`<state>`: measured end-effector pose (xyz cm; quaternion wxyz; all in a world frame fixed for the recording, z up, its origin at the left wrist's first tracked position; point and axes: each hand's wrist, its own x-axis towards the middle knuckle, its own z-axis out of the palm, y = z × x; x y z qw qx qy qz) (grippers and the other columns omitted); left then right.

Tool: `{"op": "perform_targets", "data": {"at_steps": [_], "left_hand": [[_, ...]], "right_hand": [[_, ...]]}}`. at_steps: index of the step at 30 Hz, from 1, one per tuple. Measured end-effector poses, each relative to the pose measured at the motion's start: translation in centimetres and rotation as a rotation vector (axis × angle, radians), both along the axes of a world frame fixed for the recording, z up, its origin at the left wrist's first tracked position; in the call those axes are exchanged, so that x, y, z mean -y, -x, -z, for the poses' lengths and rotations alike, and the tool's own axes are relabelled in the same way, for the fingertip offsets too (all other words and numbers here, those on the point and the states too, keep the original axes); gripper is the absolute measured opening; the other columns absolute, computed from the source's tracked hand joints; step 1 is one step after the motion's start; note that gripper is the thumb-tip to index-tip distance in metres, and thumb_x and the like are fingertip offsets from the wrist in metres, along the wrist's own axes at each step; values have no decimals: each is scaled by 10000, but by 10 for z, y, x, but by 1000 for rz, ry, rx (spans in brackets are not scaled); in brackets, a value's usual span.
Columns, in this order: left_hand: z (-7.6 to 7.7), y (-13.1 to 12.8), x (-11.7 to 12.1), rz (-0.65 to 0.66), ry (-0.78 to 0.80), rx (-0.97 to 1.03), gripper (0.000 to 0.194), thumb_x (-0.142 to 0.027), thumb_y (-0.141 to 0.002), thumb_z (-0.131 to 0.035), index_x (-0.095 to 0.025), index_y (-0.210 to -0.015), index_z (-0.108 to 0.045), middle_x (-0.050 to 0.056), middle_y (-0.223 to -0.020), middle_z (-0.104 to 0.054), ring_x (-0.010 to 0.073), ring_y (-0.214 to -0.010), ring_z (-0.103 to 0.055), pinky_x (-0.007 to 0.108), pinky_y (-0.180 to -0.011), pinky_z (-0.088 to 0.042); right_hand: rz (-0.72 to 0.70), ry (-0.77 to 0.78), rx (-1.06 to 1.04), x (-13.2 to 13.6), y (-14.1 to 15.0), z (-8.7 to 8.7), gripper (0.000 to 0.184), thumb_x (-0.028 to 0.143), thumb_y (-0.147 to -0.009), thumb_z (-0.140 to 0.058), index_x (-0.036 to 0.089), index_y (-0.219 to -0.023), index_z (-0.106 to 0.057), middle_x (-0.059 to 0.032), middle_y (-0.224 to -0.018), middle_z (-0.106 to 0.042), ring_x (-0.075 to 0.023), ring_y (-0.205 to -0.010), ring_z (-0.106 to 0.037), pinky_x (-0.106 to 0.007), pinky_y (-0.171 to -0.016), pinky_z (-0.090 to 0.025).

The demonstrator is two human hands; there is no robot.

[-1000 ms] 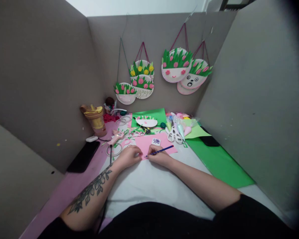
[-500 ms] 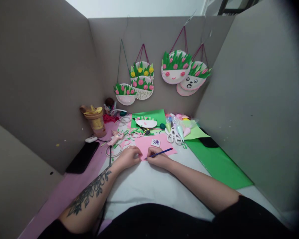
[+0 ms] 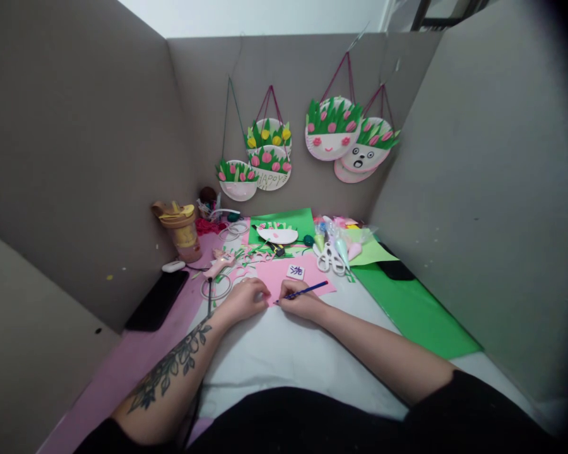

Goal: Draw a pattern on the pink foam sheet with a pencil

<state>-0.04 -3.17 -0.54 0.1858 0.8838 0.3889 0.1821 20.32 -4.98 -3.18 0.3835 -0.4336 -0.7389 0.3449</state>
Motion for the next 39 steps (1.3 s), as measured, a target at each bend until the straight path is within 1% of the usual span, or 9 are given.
{"op": "perform_targets", "data": {"at_steps": [2,8,13,19,24,33,36,39], "left_hand": [[0,0,-1,0,-3,0,226,-208,-718,-615,-207,-925,-706,46,-1026,-672,207,-964,-586,311,-913,-415],[1,-1,-2,2,-9,-10,226,-213,-719,-615,-207,-926,-706,44,-1018,-674,207,-959,-586,308,-911,-418],[1,0,-1,-3,-8,-10,223,-216,-720,-615,-209,-922,-708,39,-1008,-676,205,-950,-587,307,-904,-419],[2,0,-3,1,-13,-13,225,-216,-722,-611,-208,-925,-709,43,-1006,-676,203,-948,-587,306,-902,-420],[4,0,-4,0,-10,-15,238,-206,-720,-602,-208,-932,-711,45,-1016,-675,206,-956,-585,307,-910,-419],[1,0,-3,2,2,-15,238,-193,-720,-589,-211,-923,-712,45,-1008,-678,205,-956,-588,311,-917,-421],[2,1,-4,0,4,-13,236,-197,-722,-592,-212,-924,-713,49,-1018,-676,208,-963,-587,314,-915,-423],[4,1,-5,0,-2,-11,238,-191,-723,-595,-210,-930,-712,46,-1019,-675,201,-962,-588,312,-916,-421]], "right_hand": [[7,0,-1,0,0,-1,101,90,-636,-573,172,-600,-527,39,-586,-544,-99,-558,-467,-208,-534,-333],[-41,47,1,4,1,-5,85,95,-636,-564,171,-613,-535,39,-582,-542,-98,-548,-466,-208,-527,-337],[-21,33,8,4,2,-6,84,96,-640,-570,170,-614,-538,36,-588,-554,-102,-558,-476,-209,-536,-342],[-48,29,14,4,3,-6,84,91,-640,-559,169,-621,-539,38,-589,-549,-100,-556,-477,-207,-535,-344],[-38,21,22,5,3,-6,90,84,-639,-555,169,-613,-538,41,-583,-546,-98,-553,-476,-205,-535,-347],[-73,33,33,6,4,-7,66,109,-661,-558,173,-648,-569,30,-617,-581,-106,-570,-504,-213,-548,-368],[-67,30,29,6,3,-7,81,96,-652,-552,175,-637,-563,34,-606,-573,-105,-567,-496,-211,-546,-362],[-27,20,4,5,2,-6,93,88,-639,-559,175,-612,-538,39,-590,-553,-104,-566,-482,-208,-543,-352]]}}
